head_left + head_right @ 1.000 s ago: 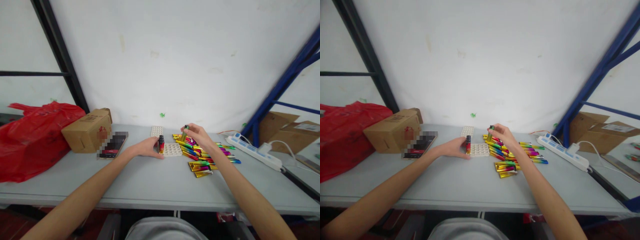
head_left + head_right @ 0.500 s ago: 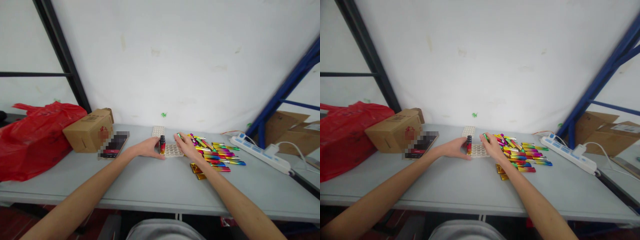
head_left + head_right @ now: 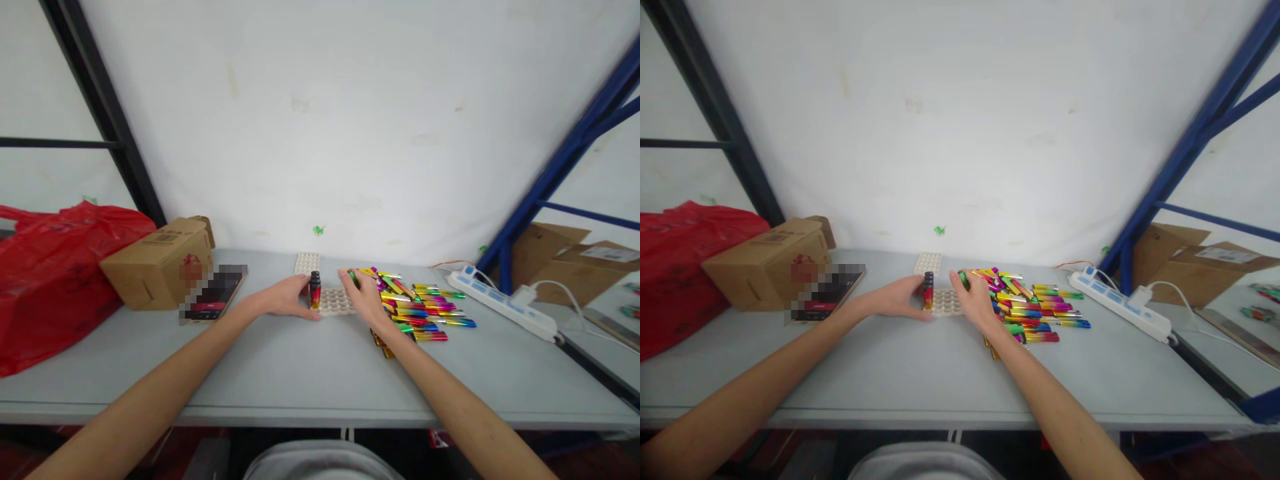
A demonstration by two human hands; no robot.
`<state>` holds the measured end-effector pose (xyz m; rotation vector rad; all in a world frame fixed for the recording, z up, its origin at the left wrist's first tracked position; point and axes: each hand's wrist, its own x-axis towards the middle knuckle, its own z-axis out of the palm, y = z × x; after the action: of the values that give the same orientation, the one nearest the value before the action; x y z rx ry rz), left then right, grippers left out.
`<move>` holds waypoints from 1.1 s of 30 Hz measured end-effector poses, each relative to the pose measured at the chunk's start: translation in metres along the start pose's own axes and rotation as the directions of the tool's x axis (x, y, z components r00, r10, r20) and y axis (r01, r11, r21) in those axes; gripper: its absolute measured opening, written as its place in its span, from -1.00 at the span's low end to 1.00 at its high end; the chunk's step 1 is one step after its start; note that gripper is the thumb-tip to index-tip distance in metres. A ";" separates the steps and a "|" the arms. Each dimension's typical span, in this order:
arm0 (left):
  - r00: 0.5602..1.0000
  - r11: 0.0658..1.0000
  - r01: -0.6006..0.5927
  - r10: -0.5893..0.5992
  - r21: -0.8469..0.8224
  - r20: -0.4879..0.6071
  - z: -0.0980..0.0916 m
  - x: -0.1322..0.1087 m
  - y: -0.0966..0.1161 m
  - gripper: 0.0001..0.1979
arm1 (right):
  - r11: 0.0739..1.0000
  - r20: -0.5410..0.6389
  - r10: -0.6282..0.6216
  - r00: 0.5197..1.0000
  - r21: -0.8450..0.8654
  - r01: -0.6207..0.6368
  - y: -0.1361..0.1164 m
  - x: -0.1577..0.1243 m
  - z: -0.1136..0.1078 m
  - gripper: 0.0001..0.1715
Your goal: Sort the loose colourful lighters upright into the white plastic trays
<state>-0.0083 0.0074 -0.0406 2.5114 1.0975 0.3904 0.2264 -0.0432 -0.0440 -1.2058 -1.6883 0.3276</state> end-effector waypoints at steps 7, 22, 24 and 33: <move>1.000 1.000 0.000 0.000 -0.013 0.012 -0.001 0.001 -0.002 -0.18 | 0.992 0.040 -0.100 0.994 -0.066 0.103 -0.008 -0.004 0.000 -0.50; 0.995 0.983 -0.070 0.082 -0.169 0.061 -0.008 0.007 -0.026 -0.32 | 0.976 0.157 -0.177 0.972 -0.098 0.193 -0.011 -0.006 -0.007 -0.57; 0.994 0.982 -0.076 0.088 -0.175 0.060 -0.007 0.007 -0.025 -0.32 | 0.954 0.202 -0.256 0.945 -0.107 0.281 -0.013 -0.007 -0.007 -0.56; 0.995 0.984 -0.086 0.093 -0.156 0.037 -0.003 0.009 -0.028 -0.35 | 0.983 0.391 -0.138 0.910 -0.057 0.173 -0.005 -0.010 -0.003 -0.43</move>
<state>-0.0210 0.0323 -0.0495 2.4267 0.9037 0.4255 0.2263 -0.0542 -0.0450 -1.1122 -2.1484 0.4139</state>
